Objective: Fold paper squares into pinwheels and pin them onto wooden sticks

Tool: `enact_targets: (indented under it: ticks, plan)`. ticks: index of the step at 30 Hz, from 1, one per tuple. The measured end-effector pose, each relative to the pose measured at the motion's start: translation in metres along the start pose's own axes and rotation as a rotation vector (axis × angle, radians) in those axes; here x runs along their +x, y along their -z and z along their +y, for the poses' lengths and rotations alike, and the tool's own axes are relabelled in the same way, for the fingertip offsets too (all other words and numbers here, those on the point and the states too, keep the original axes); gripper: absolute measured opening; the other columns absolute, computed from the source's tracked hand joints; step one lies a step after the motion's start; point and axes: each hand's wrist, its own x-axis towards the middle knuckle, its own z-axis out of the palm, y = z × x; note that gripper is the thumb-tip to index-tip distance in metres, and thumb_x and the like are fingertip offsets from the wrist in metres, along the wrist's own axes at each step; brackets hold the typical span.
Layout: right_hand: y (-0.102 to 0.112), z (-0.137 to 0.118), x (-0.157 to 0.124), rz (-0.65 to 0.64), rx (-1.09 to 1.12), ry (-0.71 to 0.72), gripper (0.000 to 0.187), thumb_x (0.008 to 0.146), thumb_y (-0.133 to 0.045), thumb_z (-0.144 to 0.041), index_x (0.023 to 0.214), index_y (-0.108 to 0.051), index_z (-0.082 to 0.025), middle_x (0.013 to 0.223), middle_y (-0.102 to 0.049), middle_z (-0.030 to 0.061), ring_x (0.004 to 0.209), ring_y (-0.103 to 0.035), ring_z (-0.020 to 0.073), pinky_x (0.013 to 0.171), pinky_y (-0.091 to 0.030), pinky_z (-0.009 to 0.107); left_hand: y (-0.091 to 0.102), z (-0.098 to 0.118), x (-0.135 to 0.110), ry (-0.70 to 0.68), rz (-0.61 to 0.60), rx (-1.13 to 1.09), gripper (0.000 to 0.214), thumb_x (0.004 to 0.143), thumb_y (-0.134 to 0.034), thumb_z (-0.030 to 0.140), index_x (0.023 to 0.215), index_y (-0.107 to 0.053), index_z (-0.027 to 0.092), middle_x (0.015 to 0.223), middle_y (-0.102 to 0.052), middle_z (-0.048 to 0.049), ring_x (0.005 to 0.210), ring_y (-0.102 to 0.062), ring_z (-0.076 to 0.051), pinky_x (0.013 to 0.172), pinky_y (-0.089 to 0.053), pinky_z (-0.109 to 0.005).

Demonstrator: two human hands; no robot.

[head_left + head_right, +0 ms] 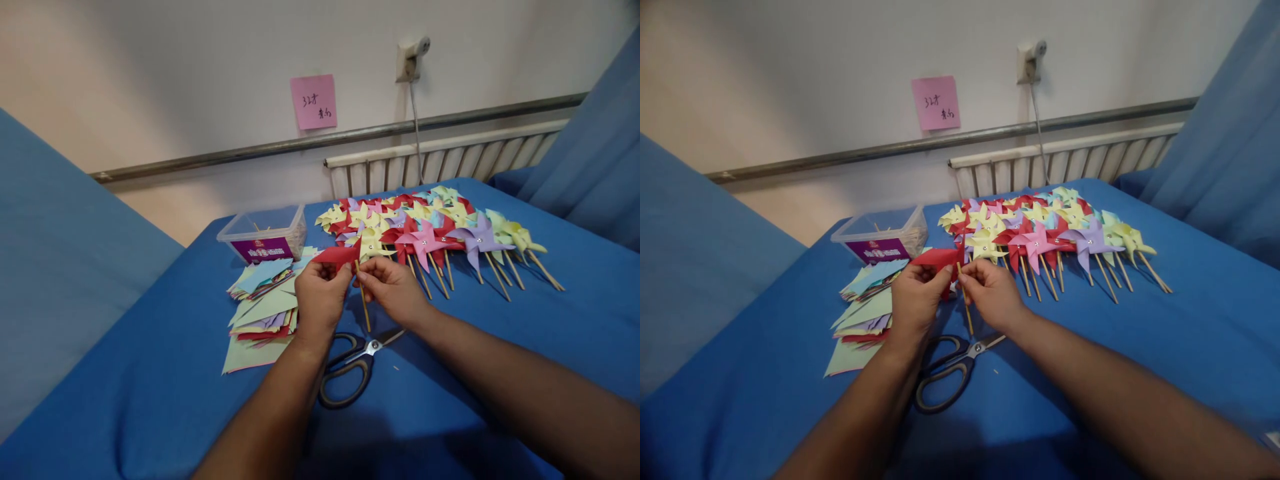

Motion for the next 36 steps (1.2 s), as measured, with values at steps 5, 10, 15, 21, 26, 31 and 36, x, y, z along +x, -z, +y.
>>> enact_targets:
  ticks: [5, 10, 15, 21, 26, 31, 36]
  plan:
    - [0.0022, -0.002, 0.0027, -0.05, 0.035, -0.064, 0.028, 0.072, -0.072, -0.044, 0.072, -0.057, -0.019, 0.063, -0.061, -0.0036, 0.044, -0.051, 0.0077, 0.044, -0.04, 0.022, -0.0006, 0.0027, -0.0041, -0.037, -0.01, 0.036, 0.021, 0.064, -0.073, 0.025, 0.08, -0.07, 0.012, 0.068, -0.07, -0.0022, 0.06, -0.062, -0.014, 0.058, -0.046, -0.024]
    - [0.0029, -0.0038, 0.0024, -0.049, 0.034, -0.07, 0.03, 0.07, -0.075, -0.043, 0.071, -0.057, -0.019, 0.061, -0.061, -0.0043, 0.044, -0.053, 0.0078, 0.044, -0.04, 0.021, -0.0009, 0.003, -0.0063, -0.073, -0.014, 0.066, 0.018, 0.066, -0.073, 0.025, 0.079, -0.07, 0.013, 0.068, -0.07, -0.0019, 0.059, -0.062, -0.014, 0.058, -0.046, -0.024]
    - [0.0017, -0.005, 0.0013, -0.045, 0.027, -0.084, 0.031, 0.068, -0.075, -0.043, 0.072, -0.057, -0.019, 0.058, -0.059, -0.0051, 0.045, -0.055, 0.0086, 0.041, -0.038, 0.02, -0.0011, 0.001, -0.0057, -0.073, 0.01, 0.102, 0.017, 0.064, -0.074, 0.026, 0.076, -0.07, 0.014, 0.068, -0.07, -0.0025, 0.059, -0.06, -0.014, 0.056, -0.044, -0.024]
    - [0.0005, -0.0028, 0.0008, -0.035, 0.027, -0.083, 0.032, 0.068, -0.075, -0.044, 0.074, -0.055, -0.019, 0.056, -0.058, -0.0056, 0.044, -0.057, 0.0096, 0.038, -0.037, 0.019, -0.0007, 0.0008, -0.0061, -0.085, 0.009, 0.141, 0.016, 0.065, -0.073, 0.026, 0.075, -0.069, 0.014, 0.067, -0.069, -0.002, 0.058, -0.059, -0.014, 0.056, -0.043, -0.024]
    - [0.0001, -0.0017, 0.0005, -0.037, 0.028, -0.075, 0.033, 0.069, -0.075, -0.045, 0.074, -0.055, -0.019, 0.058, -0.059, -0.0051, 0.045, -0.059, 0.0099, 0.039, -0.039, 0.019, -0.0001, 0.0022, -0.0072, -0.101, 0.004, 0.176, 0.016, 0.067, -0.072, 0.026, 0.077, -0.07, 0.014, 0.068, -0.069, -0.0023, 0.06, -0.06, -0.014, 0.057, -0.044, -0.024]
    - [-0.0003, -0.0012, 0.0004, -0.048, 0.052, -0.092, 0.036, 0.068, -0.077, -0.047, 0.074, -0.055, -0.019, 0.061, -0.062, -0.0041, 0.048, -0.061, 0.0109, 0.041, -0.043, 0.02, -0.0001, 0.0021, -0.0075, -0.103, -0.006, 0.169, 0.016, 0.067, -0.071, 0.025, 0.079, -0.07, 0.014, 0.071, -0.07, -0.003, 0.061, -0.061, -0.015, 0.058, -0.045, -0.024]
    - [-0.0016, -0.0013, -0.0001, -0.035, 0.085, -0.106, 0.039, 0.064, -0.079, -0.049, 0.073, -0.055, -0.019, 0.059, -0.062, -0.005, 0.047, -0.062, 0.0111, 0.042, -0.046, 0.02, -0.0003, 0.0016, -0.0074, -0.095, 0.009, 0.159, 0.015, 0.066, -0.071, 0.025, 0.078, -0.07, 0.015, 0.069, -0.07, -0.0027, 0.06, -0.061, -0.015, 0.057, -0.044, -0.024]
